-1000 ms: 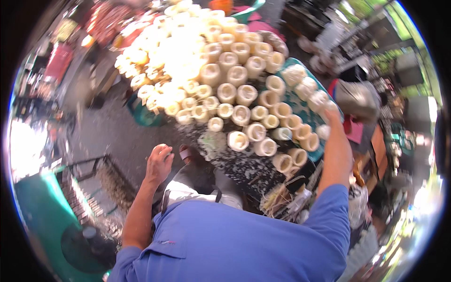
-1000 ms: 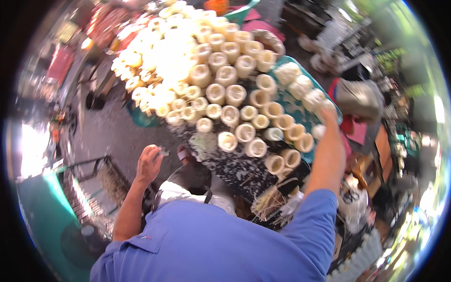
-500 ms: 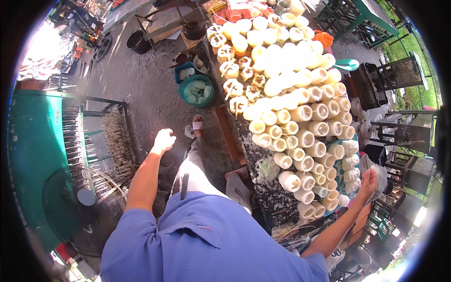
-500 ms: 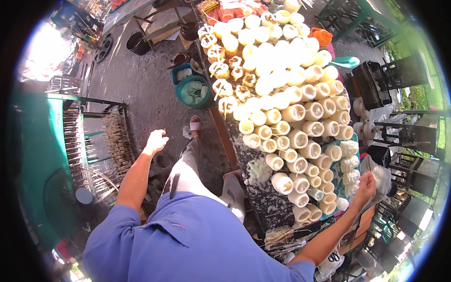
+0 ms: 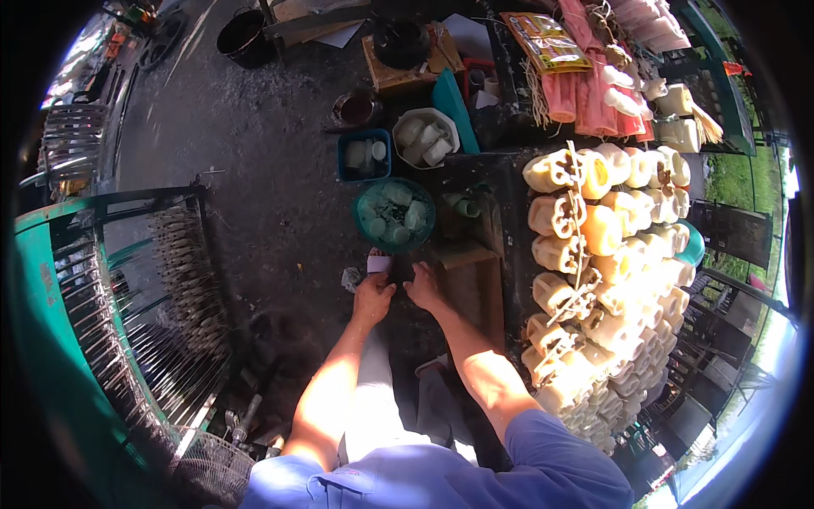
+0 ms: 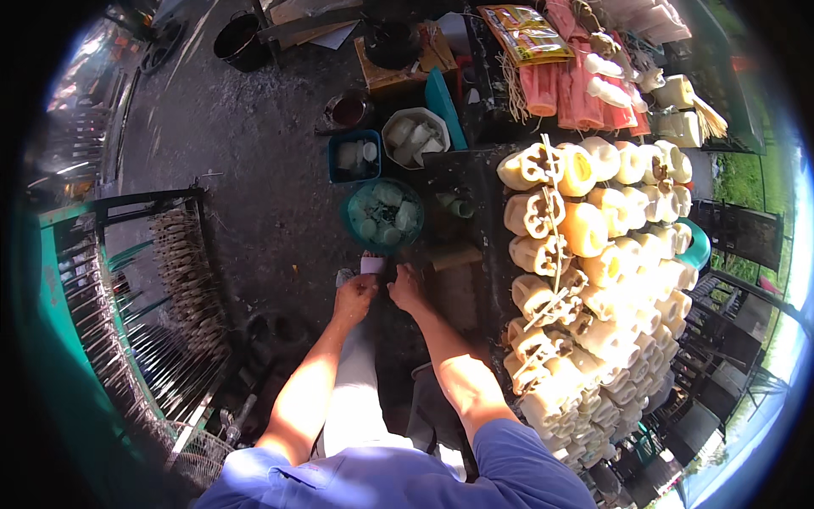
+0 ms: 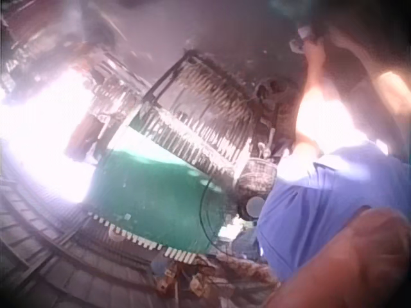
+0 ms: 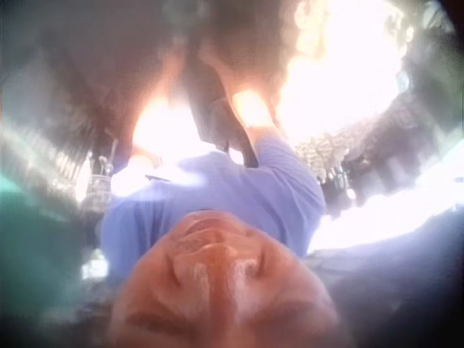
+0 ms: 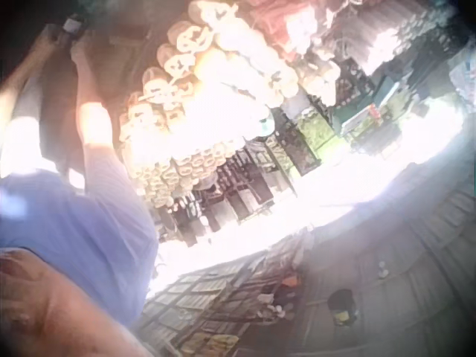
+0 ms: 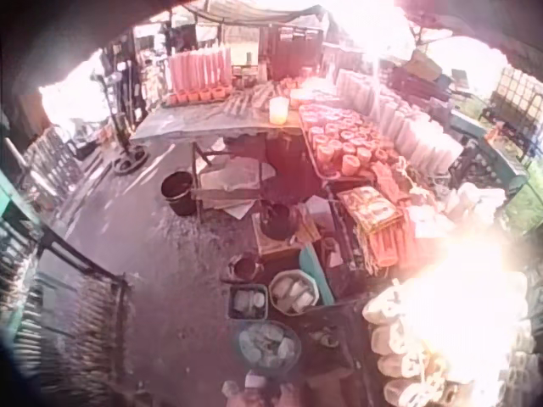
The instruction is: The person repeatedly picks up white cylindrical candle molds and wicks, inserts the wicks into the molds, and places the assembled units on a tray. The person also retrieves additional wicks from a nearby container and continues the assembly process.
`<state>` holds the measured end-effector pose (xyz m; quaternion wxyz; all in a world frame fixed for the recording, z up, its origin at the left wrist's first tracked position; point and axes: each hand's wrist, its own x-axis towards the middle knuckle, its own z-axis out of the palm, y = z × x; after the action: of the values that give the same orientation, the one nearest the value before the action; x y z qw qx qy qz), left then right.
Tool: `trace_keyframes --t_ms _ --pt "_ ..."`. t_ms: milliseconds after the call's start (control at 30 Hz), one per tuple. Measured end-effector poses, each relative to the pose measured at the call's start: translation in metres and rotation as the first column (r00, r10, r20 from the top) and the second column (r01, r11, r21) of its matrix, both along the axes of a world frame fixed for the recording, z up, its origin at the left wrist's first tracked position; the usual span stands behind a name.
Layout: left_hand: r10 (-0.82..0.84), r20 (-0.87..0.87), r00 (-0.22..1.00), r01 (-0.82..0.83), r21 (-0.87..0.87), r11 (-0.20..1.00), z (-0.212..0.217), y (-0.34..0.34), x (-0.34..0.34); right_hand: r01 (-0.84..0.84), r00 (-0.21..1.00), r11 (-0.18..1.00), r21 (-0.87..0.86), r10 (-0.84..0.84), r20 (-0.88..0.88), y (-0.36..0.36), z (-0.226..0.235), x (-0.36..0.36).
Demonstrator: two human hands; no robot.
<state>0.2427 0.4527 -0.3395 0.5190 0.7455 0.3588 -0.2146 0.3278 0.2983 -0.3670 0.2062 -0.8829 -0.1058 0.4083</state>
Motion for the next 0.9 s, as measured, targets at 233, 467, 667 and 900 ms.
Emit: trace_keyframes --t_ms 233,467,667,900 --pt "0.143 0.021 0.989 -0.140 -0.108 0.984 -0.072 0.046 0.011 -0.224 0.844 0.960 -0.167 0.277 0.460 0.091 -0.249 0.122" --pt "0.056 0.031 0.998 -0.055 -0.061 0.997 -0.118 0.059 0.032 -0.381 0.776 0.889 -0.254 0.456 0.435 0.087 -0.344 0.136" --pt "0.136 -0.014 0.991 -0.136 -0.140 0.981 -0.145 0.046 0.061 0.118 0.987 0.993 -0.021 -0.115 0.107 0.090 -0.263 0.152" --pt "0.587 -0.537 0.606 -0.778 -0.552 0.299 -0.170 0.033 0.116 0.743 0.612 0.656 0.130 -0.588 -0.529 0.051 -0.162 0.121"
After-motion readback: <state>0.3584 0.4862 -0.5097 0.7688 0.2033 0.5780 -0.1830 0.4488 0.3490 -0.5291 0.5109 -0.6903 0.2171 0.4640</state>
